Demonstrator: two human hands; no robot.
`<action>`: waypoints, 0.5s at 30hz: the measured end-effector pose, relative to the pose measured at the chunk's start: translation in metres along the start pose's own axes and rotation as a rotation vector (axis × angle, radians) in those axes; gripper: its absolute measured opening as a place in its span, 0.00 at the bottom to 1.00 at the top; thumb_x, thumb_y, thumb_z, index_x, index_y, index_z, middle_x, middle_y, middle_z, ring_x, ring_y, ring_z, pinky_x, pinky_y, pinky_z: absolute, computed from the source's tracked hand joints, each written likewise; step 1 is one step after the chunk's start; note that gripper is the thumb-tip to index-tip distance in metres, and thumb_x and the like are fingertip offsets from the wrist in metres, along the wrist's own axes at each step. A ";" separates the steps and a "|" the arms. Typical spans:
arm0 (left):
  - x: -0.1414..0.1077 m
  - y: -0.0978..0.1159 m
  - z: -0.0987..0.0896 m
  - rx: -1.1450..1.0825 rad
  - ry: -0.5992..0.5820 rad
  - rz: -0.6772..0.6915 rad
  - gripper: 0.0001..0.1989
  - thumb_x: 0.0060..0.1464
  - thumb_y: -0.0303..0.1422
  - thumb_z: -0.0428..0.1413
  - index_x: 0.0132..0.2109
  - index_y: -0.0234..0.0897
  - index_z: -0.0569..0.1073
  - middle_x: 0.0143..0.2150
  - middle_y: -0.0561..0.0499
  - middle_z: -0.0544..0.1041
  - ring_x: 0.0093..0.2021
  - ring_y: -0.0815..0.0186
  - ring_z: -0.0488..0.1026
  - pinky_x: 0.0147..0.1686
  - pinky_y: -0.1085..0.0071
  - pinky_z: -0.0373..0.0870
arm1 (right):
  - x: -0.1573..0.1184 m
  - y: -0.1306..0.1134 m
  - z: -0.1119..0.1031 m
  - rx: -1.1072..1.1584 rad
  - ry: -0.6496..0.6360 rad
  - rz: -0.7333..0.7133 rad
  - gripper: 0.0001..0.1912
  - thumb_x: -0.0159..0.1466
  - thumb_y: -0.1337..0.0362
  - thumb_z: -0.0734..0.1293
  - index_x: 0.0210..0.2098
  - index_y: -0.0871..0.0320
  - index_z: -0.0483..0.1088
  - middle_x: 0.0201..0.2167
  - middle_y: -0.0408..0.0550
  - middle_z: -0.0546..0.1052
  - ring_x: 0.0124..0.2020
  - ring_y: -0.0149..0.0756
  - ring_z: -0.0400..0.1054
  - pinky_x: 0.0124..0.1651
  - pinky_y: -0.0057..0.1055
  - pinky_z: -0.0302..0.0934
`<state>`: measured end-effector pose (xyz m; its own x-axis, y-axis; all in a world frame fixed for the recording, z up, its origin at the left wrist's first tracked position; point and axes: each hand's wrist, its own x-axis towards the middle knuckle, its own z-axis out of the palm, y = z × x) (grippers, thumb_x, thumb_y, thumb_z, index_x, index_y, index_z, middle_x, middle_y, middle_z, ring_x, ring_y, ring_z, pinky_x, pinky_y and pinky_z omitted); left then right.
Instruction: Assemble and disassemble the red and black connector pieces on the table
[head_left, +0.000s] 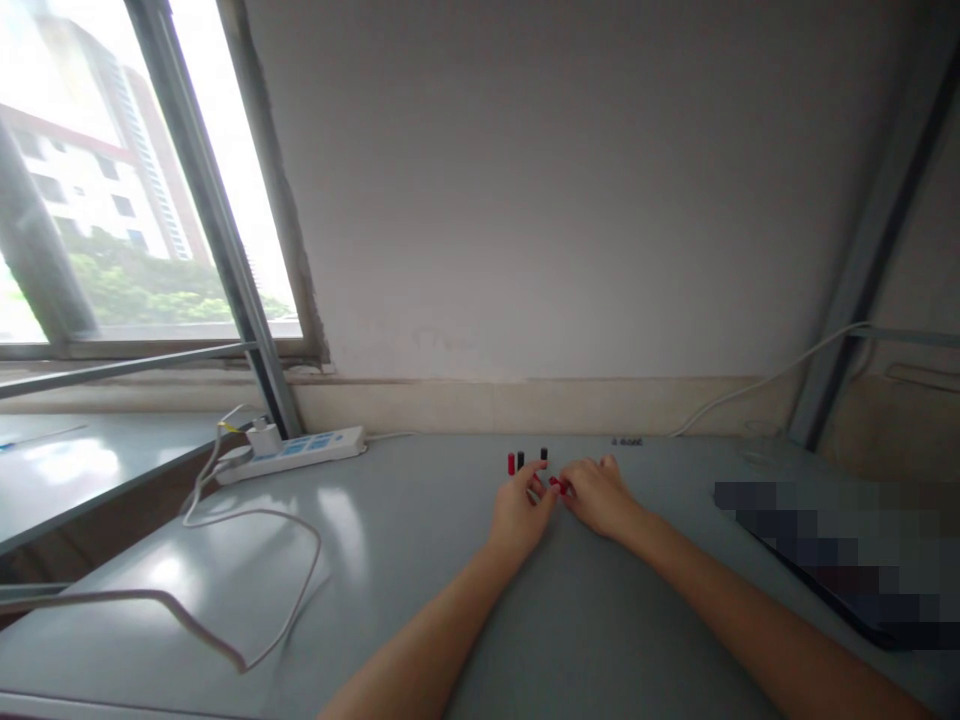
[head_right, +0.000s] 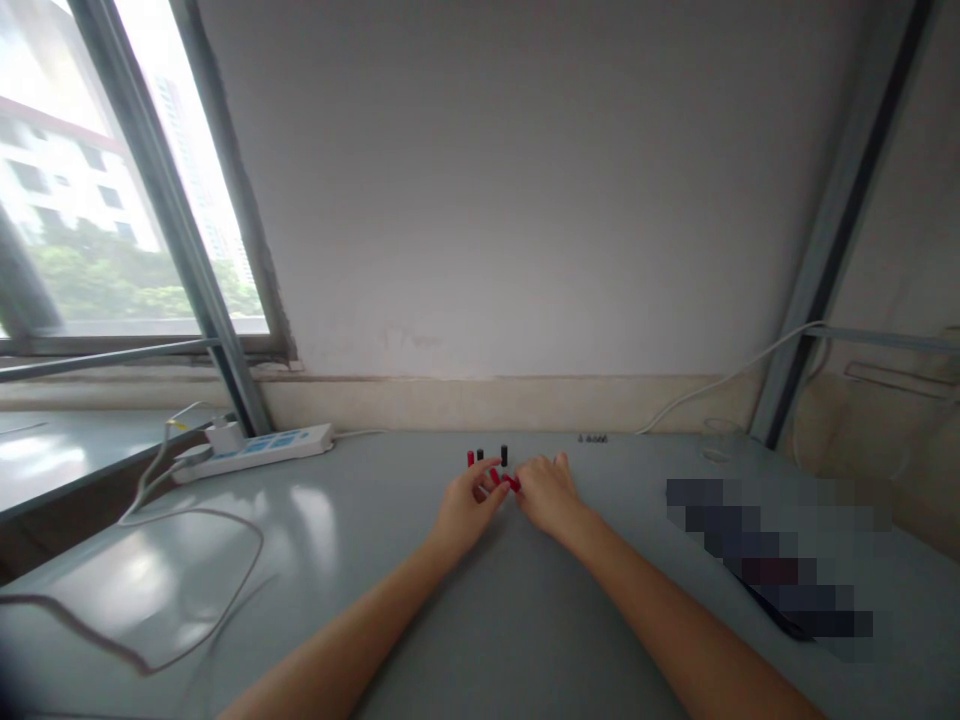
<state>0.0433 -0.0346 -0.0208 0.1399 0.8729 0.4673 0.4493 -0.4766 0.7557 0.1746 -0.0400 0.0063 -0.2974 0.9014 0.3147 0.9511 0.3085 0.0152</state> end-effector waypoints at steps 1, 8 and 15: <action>0.000 0.001 0.000 0.005 -0.023 0.013 0.15 0.47 0.32 0.52 0.43 0.34 0.70 0.24 0.54 0.72 0.20 0.74 0.62 0.24 0.76 0.60 | -0.003 -0.001 -0.003 -0.018 0.009 -0.022 0.07 0.57 0.67 0.59 0.28 0.59 0.69 0.31 0.50 0.75 0.38 0.40 0.65 0.39 0.36 0.47; 0.000 0.005 -0.001 -0.047 -0.043 -0.015 0.10 0.47 0.31 0.50 0.35 0.32 0.73 0.29 0.49 0.75 0.23 0.72 0.66 0.26 0.76 0.63 | -0.013 0.004 -0.012 -0.001 0.094 -0.059 0.05 0.57 0.66 0.62 0.29 0.59 0.69 0.30 0.47 0.75 0.36 0.38 0.66 0.37 0.33 0.46; 0.004 -0.004 0.004 -0.180 -0.069 -0.062 0.11 0.48 0.35 0.50 0.30 0.31 0.72 0.25 0.48 0.74 0.23 0.70 0.67 0.25 0.75 0.63 | -0.017 0.011 -0.008 0.069 0.155 -0.057 0.03 0.56 0.66 0.63 0.26 0.58 0.67 0.27 0.44 0.74 0.34 0.36 0.66 0.36 0.32 0.45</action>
<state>0.0453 -0.0291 -0.0236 0.1793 0.9035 0.3893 0.2947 -0.4268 0.8550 0.1909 -0.0541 0.0087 -0.3293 0.8257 0.4580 0.9234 0.3828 -0.0263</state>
